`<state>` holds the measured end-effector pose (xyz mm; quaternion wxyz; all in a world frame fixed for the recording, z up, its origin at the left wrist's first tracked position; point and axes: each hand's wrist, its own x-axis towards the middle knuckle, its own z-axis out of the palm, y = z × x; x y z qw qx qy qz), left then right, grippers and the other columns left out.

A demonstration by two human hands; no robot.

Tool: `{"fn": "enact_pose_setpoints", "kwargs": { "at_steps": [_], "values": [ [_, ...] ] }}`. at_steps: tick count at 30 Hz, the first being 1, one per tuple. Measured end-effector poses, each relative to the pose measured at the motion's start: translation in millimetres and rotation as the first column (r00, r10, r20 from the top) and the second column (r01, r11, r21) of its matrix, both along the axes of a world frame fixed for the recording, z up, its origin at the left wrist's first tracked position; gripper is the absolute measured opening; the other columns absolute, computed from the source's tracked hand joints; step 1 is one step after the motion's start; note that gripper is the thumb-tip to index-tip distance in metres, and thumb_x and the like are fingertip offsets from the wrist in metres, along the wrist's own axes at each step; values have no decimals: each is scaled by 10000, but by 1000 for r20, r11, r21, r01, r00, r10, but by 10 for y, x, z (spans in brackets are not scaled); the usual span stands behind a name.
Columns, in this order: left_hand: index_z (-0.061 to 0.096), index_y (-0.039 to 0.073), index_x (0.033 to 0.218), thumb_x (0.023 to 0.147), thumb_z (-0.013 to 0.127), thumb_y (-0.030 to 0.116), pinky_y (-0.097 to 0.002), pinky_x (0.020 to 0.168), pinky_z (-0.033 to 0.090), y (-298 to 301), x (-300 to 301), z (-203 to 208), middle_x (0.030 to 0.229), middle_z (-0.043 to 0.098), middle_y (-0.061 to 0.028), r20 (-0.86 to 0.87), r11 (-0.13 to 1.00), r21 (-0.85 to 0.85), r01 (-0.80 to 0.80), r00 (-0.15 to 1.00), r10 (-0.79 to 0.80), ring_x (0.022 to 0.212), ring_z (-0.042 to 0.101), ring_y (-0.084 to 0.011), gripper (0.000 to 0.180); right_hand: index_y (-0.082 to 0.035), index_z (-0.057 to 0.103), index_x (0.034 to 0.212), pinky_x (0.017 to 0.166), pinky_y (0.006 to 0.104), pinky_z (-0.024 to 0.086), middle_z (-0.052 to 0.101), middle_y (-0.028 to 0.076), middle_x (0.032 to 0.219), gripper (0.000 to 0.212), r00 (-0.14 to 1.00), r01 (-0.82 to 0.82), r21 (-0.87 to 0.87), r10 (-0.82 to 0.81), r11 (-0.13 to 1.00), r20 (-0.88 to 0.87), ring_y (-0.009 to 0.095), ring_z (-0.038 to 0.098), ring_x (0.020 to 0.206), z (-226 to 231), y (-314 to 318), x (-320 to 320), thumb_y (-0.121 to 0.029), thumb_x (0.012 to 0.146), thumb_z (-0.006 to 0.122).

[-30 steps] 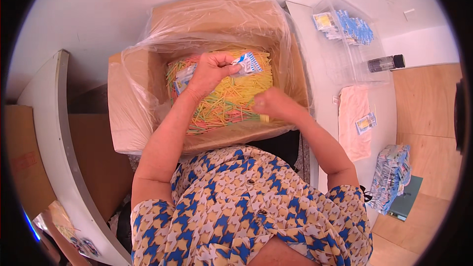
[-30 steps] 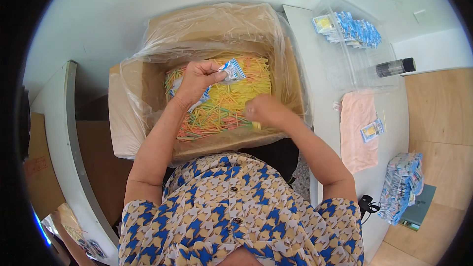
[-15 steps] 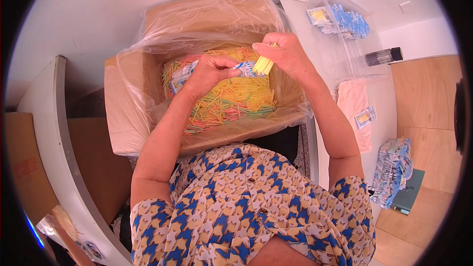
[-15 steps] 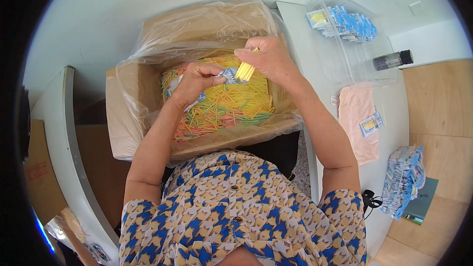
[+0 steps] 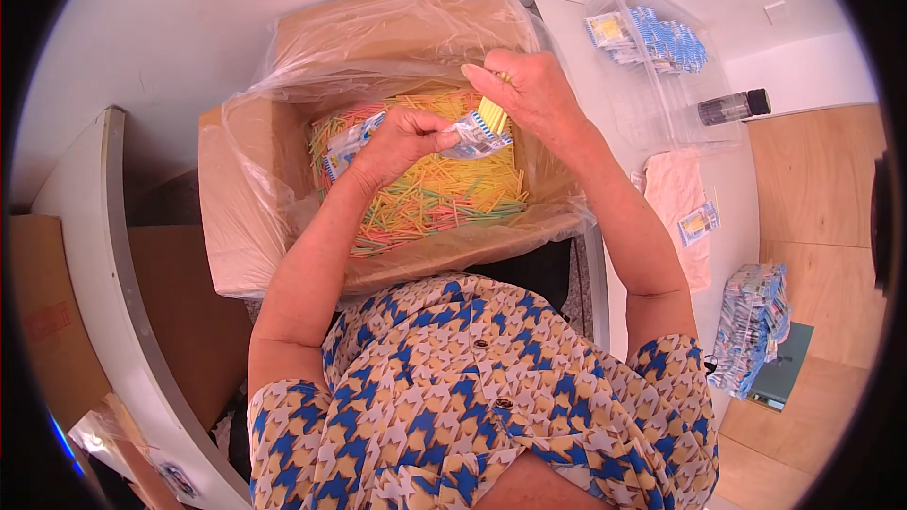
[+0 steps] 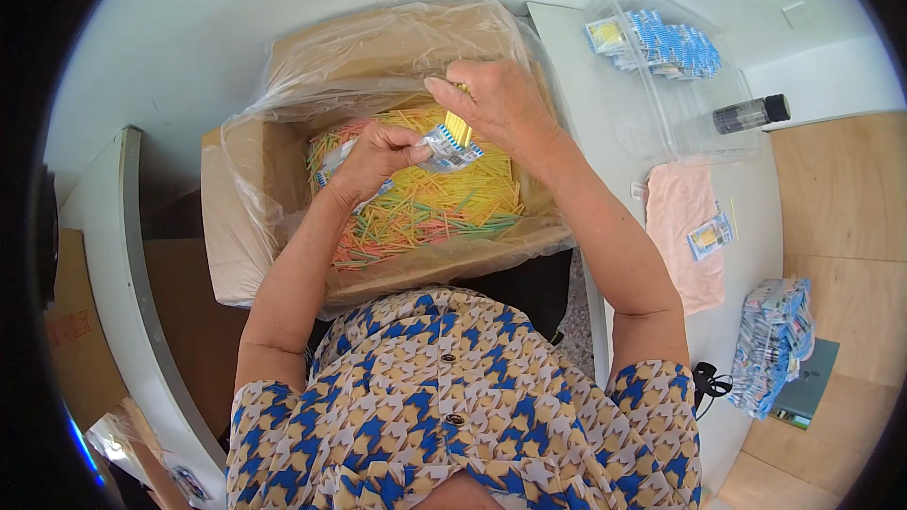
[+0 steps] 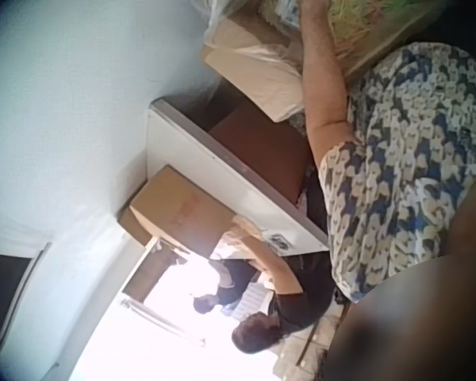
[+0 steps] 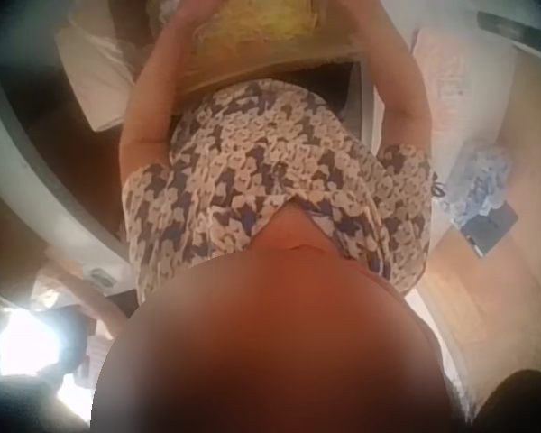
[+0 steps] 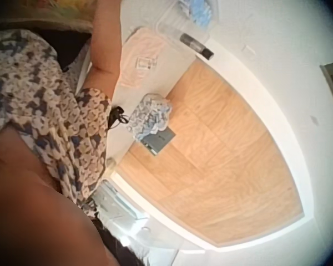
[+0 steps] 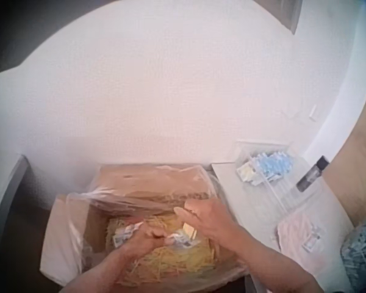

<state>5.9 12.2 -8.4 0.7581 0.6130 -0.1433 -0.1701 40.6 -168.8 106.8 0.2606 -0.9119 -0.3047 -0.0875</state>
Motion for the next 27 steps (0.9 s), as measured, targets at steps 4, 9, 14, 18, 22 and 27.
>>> {"fn": "enact_pose_setpoints", "kwargs": {
  "at_steps": [4, 9, 14, 18, 22, 27],
  "values": [
    [703, 10, 938, 824, 676, 106, -226, 691, 455, 22, -1, 7, 800, 654, 10, -7, 999, 6, 34, 999, -34, 746, 545, -56, 151, -2, 480, 639, 441, 320, 344, 417, 140, 530, 318, 966, -110, -71, 123, 991, 228, 240, 389, 451, -32, 63, -2, -194, 824, 654],
    [692, 0, 968, 851, 652, 139, -226, 717, 457, -9, -26, -3, 818, 658, 7, -43, 998, -62, -27, 999, 25, 745, 549, -59, 186, -18, 574, 729, 459, 309, 368, 482, 80, 545, 212, 992, -112, 66, 108, 991, 65, 159, 477, 488, -78, 55, -146, -189, 819, 661],
    [677, -10, 1002, 873, 625, 161, -234, 743, 462, -93, -54, 16, 854, 662, -4, -130, 981, -189, -31, 992, 7, 765, 559, -65, 221, -23, 643, 854, 522, 286, 436, 598, 18, 660, 153, 991, 92, 255, -62, 963, -121, 85, 562, 612, -65, -141, -281, -154, 791, 691],
    [677, -22, 944, 852, 623, 130, -238, 719, 457, -110, 16, 76, 850, 664, -14, 6, 993, 117, -35, 999, 35, 758, 578, -84, 186, -12, 651, 888, 607, 254, 484, 643, 48, 758, 172, 994, 40, 301, -67, 953, 81, 101, 601, 680, -384, -131, -435, -123, 772, 711],
    [667, 19, 986, 744, 690, 99, -298, 638, 483, 208, 56, -124, 752, 673, -52, 188, 855, 508, -107, 982, 12, 691, 621, -146, 255, -8, 661, 930, 677, 265, 511, 661, 68, 824, 158, 986, 161, 372, -138, 914, -88, 114, 627, 737, 27, -902, -554, -70, 786, 684],
    [668, 31, 870, 592, 781, 146, -355, 664, 506, 514, 163, -311, 808, 671, -140, 261, 234, 941, -244, 964, -45, 736, 652, -257, 322, 16, 663, 902, 602, 229, 460, 638, 22, 740, 154, 823, 559, 334, -556, 759, -115, 82, 578, 669, 540, -2872, -918, -68, 783, 613]
  ]
}}
